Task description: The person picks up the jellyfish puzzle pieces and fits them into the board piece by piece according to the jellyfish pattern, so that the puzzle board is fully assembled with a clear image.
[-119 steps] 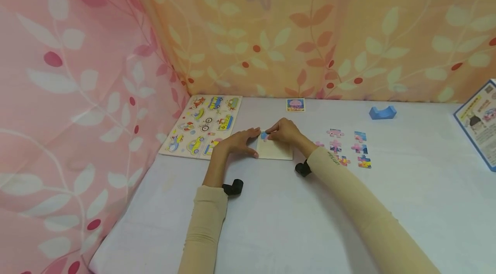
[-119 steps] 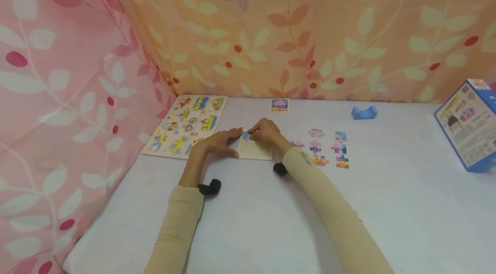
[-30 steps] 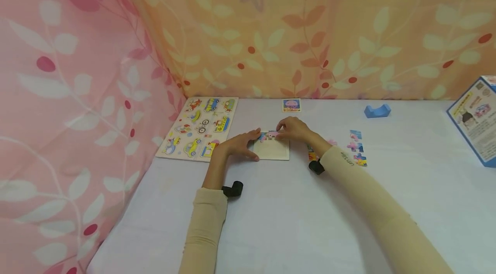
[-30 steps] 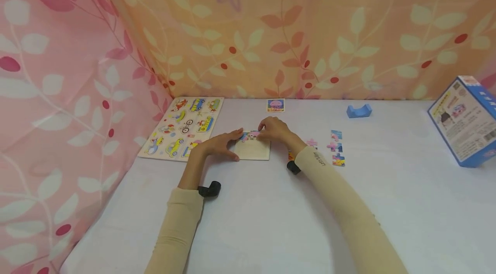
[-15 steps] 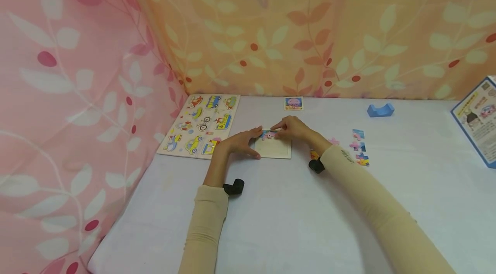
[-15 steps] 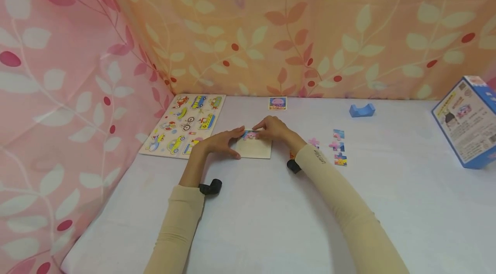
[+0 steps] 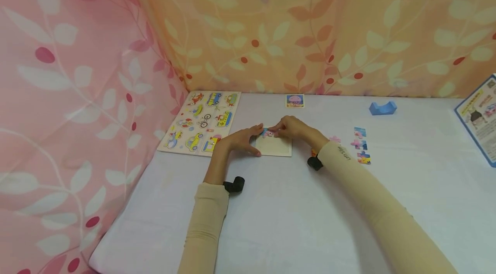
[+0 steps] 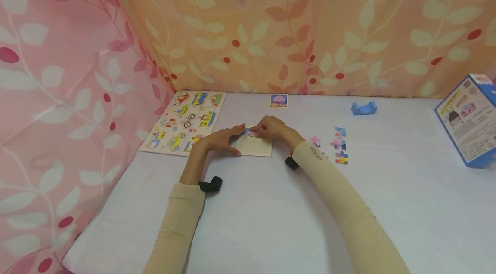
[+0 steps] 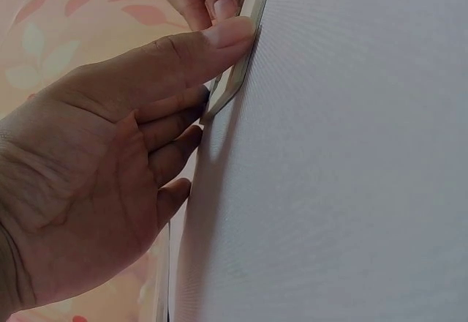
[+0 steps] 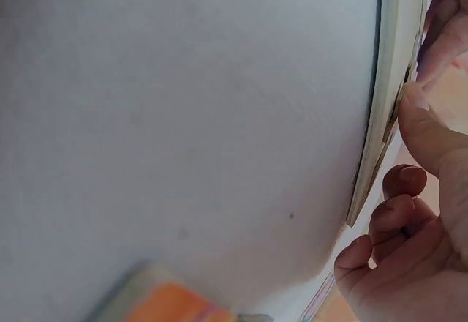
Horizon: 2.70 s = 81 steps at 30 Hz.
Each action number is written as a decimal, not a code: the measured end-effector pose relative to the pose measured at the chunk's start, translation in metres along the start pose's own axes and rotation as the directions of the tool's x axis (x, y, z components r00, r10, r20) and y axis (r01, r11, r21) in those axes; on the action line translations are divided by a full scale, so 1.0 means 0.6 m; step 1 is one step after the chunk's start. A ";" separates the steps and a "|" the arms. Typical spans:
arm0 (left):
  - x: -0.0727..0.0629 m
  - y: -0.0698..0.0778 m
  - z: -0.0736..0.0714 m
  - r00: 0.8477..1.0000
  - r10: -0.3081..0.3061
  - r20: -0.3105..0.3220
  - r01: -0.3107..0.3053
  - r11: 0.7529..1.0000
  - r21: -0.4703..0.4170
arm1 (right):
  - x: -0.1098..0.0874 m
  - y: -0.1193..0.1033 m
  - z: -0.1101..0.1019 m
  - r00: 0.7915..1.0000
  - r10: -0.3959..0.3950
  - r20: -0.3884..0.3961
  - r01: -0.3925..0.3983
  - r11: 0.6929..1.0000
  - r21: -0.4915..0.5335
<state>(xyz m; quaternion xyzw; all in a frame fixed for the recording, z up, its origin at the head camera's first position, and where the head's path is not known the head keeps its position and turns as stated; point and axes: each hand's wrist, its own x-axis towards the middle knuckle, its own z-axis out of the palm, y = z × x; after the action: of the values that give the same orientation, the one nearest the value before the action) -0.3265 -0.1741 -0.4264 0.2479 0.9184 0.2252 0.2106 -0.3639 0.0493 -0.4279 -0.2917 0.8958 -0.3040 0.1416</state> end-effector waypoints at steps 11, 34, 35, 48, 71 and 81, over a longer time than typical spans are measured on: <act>0.002 0.001 -0.001 1.000 -0.004 -0.002 0.004 1.000 0.002 | 0.008 0.003 -0.014 1.000 -0.022 0.022 0.024 0.994 -0.108; 0.000 0.003 0.000 1.000 -0.001 0.007 0.001 1.000 -0.001 | 0.005 0.014 -0.003 0.996 0.081 -0.045 -0.074 0.987 0.141; 0.002 0.004 0.000 1.000 0.005 0.009 -0.005 1.000 -0.004 | 0.001 0.017 -0.006 0.995 0.089 -0.053 -0.079 0.984 0.159; 0.026 0.032 0.008 0.996 0.083 0.028 -0.083 0.996 -0.016 | -0.112 0.082 -0.120 0.930 0.252 -0.268 -0.193 0.954 0.227; 0.007 0.005 0.017 0.996 0.093 0.009 -0.093 0.996 -0.008 | -0.297 0.211 -0.161 0.888 0.399 -0.228 -0.409 0.912 0.003; 0.007 0.008 0.020 0.995 0.097 0.011 -0.097 0.995 0.003 | -0.299 0.217 -0.155 0.890 0.374 -0.261 -0.389 0.921 -0.006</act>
<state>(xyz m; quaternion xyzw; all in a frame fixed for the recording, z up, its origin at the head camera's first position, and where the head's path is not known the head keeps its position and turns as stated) -0.3220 -0.1641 -0.4347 0.2937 0.9045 0.2323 0.2041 -0.3191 0.2852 -0.4240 -0.0727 0.9546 -0.2791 0.0738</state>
